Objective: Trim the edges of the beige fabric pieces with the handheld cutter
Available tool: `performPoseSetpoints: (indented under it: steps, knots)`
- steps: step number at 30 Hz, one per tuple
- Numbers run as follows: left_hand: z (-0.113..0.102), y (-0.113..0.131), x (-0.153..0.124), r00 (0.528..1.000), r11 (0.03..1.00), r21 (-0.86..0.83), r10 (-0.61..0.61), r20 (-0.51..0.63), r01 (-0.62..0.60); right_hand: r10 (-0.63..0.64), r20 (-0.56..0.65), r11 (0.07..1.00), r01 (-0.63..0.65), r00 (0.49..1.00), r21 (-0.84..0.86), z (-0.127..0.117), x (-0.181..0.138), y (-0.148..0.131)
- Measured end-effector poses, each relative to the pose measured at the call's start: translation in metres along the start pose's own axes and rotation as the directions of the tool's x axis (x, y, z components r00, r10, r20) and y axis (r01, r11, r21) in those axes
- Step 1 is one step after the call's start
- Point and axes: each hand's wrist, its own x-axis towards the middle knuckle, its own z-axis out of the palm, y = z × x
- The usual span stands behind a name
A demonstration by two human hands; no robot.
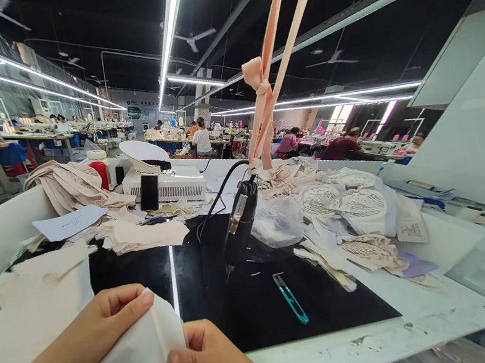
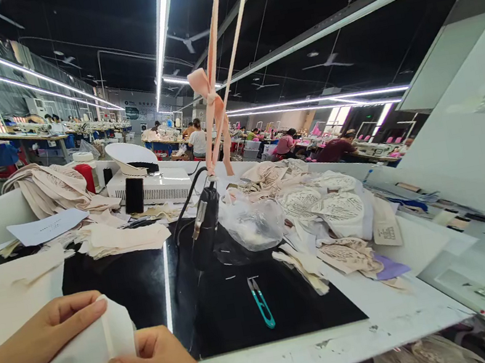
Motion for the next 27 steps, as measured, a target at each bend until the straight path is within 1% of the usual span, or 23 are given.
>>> performPoseSetpoints:
  steps: [3, 5, 8, 10, 14, 16, 18, 22, 24, 27]
  knots:
    - [-0.006, -0.006, 0.004, 1.000, 1.000, 0.022, 0.018, -0.018, -0.018, -0.002, -0.056, 1.000, 0.002, 0.998, 0.004, 0.001, 0.005, 0.003]
    - [-0.008, -0.007, 0.004, 0.999, 0.998, 0.063, 0.034, -0.033, -0.032, 0.008, -0.065, 1.000, -0.009, 0.998, -0.007, 0.001, 0.006, 0.004]
    - [-0.009, -0.007, 0.001, 0.994, 0.993, 0.112, 0.054, -0.090, -0.044, 0.024, -0.045, 0.999, -0.026, 0.999, -0.032, 0.000, 0.004, 0.003]
    - [-0.009, -0.007, -0.001, 0.993, 0.992, 0.123, 0.053, -0.102, -0.040, 0.034, -0.016, 0.998, -0.035, 0.999, -0.051, -0.001, 0.001, 0.003]
    - [-0.012, -0.012, 0.001, 0.998, 0.981, 0.187, 0.064, -0.010, -0.061, 0.029, 0.051, 0.998, -0.026, 0.998, -0.049, -0.004, -0.002, 0.007]
    - [-0.014, -0.017, 0.004, 0.995, 0.966, 0.239, 0.084, 0.046, -0.093, -0.011, 0.044, 1.000, 0.012, 0.999, -0.017, -0.006, 0.001, 0.010]
    - [-0.015, -0.021, 0.006, 0.992, 0.954, 0.282, 0.081, 0.095, -0.105, -0.065, -0.014, 0.998, 0.065, 0.998, 0.026, -0.007, 0.007, 0.013]
    - [-0.013, -0.021, 0.007, 0.983, 0.940, 0.331, 0.027, 0.180, -0.086, -0.139, -0.215, 0.982, 0.162, 0.967, 0.095, -0.009, 0.020, 0.010]
    - [-0.015, -0.019, 0.006, 0.986, 0.934, 0.348, 0.020, 0.166, -0.078, -0.157, -0.287, 0.979, 0.188, 0.945, 0.083, -0.012, 0.027, 0.006]
    - [-0.029, -0.012, 0.002, 0.996, 0.895, 0.438, 0.067, 0.066, -0.089, -0.192, -0.346, 0.978, 0.210, 0.918, 0.016, -0.019, 0.039, -0.003]
